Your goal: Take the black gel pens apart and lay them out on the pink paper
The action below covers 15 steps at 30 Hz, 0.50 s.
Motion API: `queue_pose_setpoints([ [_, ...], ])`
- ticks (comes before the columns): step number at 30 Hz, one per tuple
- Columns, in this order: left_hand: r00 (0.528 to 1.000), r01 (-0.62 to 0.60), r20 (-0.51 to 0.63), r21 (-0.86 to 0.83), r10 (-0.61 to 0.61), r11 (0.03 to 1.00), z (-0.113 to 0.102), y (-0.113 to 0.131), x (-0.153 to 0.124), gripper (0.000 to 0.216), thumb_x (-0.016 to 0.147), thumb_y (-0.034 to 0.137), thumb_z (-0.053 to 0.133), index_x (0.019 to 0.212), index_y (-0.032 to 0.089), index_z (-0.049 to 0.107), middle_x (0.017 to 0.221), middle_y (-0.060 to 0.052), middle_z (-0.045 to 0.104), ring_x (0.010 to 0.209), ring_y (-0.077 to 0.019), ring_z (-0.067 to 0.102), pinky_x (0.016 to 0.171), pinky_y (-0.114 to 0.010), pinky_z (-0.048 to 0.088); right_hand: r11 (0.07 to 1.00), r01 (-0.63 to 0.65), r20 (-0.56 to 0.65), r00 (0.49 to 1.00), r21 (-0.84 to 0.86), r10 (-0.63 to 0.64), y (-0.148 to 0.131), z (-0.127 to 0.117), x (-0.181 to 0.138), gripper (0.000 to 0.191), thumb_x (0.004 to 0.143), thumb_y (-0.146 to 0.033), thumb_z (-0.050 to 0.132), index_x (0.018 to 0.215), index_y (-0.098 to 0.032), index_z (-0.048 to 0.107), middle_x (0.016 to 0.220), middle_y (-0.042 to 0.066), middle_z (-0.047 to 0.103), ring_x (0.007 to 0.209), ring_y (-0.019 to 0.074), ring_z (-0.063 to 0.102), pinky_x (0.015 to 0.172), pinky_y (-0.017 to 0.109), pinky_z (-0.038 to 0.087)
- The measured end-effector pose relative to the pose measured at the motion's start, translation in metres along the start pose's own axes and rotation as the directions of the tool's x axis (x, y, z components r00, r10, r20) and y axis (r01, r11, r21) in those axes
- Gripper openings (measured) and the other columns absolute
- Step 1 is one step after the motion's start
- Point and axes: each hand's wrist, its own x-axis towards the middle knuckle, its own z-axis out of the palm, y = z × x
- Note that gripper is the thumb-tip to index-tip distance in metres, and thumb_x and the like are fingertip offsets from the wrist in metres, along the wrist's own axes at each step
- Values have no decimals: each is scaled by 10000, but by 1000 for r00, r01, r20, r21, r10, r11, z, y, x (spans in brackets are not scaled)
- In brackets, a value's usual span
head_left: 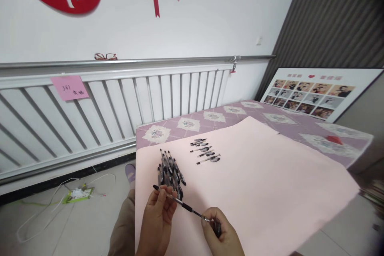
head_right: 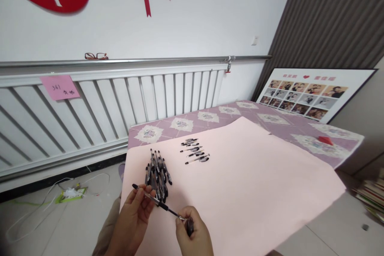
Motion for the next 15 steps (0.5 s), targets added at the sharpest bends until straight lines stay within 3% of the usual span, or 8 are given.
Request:
queue_pose_setpoints([
  [3, 1000, 0, -4, 10, 0, 1000, 0, -1, 0, 90, 754, 188, 579, 841, 211, 584, 790, 3, 647, 727, -120, 644, 618, -209, 520, 991, 46, -4, 999, -123, -46, 4, -4, 2, 127, 724, -326, 507, 654, -222, 487, 504, -76, 369, 460, 107, 385, 440, 193, 328],
  [7, 1000, 1, -14, 1, -1, 1000, 3, -6, -1, 117, 712, 156, 627, 819, 183, 588, 754, -9, 645, 725, -133, 646, 616, -215, 527, 934, 186, 5, 981, -304, -194, 9, -12, 7, 114, 768, -301, 480, 813, -219, 544, 657, -19, 558, 556, 133, 526, 530, 207, 428],
  [12, 1000, 24, -12, 3, -24, 1000, 5, -13, -2, 133, 681, 151, 655, 787, 171, 578, 748, -12, 640, 772, -171, 653, 635, -241, 534, 780, 378, 155, 924, -499, -349, 9, -25, 11, 128, 835, -256, 414, 852, -232, 539, 802, 23, 581, 644, 133, 587, 593, 220, 467],
  [15, 998, 69, -8, 16, -69, 997, 5, -19, 0, 171, 656, 152, 667, 776, 187, 550, 734, 1, 625, 810, -190, 649, 649, -257, 527, 672, 411, 200, 906, -616, -372, 12, -36, 17, 162, 849, -235, 379, 851, -231, 541, 839, 35, 553, 600, 128, 577, 549, 230, 464],
])
